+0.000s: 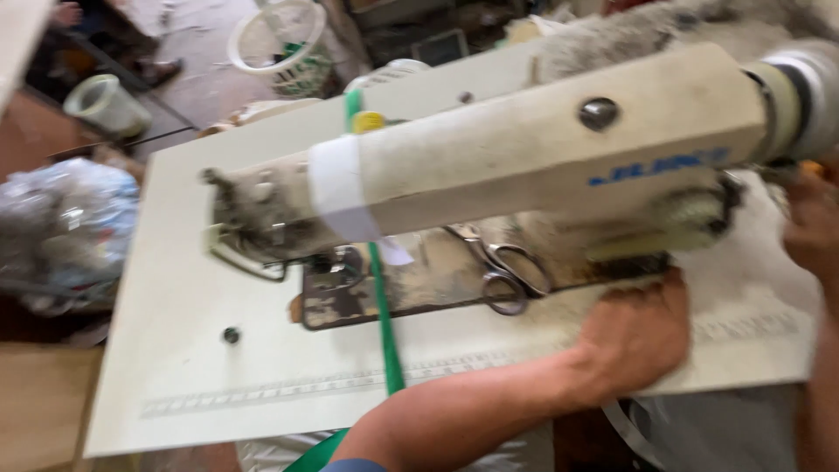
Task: Adjusting and repairing an industrial sewing machine using a screwdriver and handling sewing materials.
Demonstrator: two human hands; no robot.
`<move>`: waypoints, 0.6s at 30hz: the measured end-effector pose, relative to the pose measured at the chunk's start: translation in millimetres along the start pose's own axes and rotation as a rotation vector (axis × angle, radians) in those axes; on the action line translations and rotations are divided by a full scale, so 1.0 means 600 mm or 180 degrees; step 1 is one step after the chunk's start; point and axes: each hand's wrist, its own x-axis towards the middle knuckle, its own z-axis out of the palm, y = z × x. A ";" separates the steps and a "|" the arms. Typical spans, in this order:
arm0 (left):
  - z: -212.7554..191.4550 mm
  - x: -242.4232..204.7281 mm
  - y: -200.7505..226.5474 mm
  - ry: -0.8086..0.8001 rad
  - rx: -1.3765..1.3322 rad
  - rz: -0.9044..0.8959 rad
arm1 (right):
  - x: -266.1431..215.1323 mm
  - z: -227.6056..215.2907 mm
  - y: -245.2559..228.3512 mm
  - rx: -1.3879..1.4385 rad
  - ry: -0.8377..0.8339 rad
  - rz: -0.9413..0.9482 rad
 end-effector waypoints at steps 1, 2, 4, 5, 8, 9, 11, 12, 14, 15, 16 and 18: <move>0.025 -0.002 -0.001 0.0347 0.0389 0.0165 | 0.007 0.060 -0.057 -0.0156 0.0082 0.0076; 0.027 -0.006 -0.004 0.0259 0.0225 0.0283 | 0.024 0.077 -0.126 -0.0288 0.0200 0.0207; 0.039 -0.004 -0.013 0.0120 0.0698 0.0239 | 0.077 0.127 -0.263 -0.2649 0.0712 -0.1183; 0.044 -0.004 -0.010 0.0039 0.0549 0.0377 | 0.075 0.129 -0.289 -0.2809 0.0762 -0.1034; 0.040 0.000 -0.010 -0.0216 0.1160 0.0395 | 0.093 0.145 -0.324 -0.2772 0.0700 -0.1173; 0.028 0.002 -0.004 -0.0134 0.0965 0.0316 | 0.091 0.142 -0.322 -0.2795 0.0718 -0.1189; 0.013 0.002 -0.002 -0.0074 0.0774 0.0214 | 0.092 0.146 -0.314 -0.2798 0.0725 -0.1195; 0.011 0.002 -0.001 -0.0118 0.0786 0.0180 | 0.093 0.146 -0.310 -0.2827 0.0723 -0.1168; 0.011 0.001 -0.002 -0.0167 0.0791 0.0138 | 0.093 0.147 -0.308 -0.2855 0.0709 -0.1136; 0.014 0.000 -0.002 -0.0081 0.0817 0.0161 | 0.093 0.146 -0.308 -0.2836 0.0702 -0.1128; 0.016 -0.001 -0.004 0.0007 0.0852 0.0181 | 0.094 0.147 -0.308 -0.2809 0.0698 -0.1126; 0.014 0.000 -0.003 -0.0046 0.0792 0.0152 | 0.094 0.148 -0.310 -0.2796 0.0695 -0.1113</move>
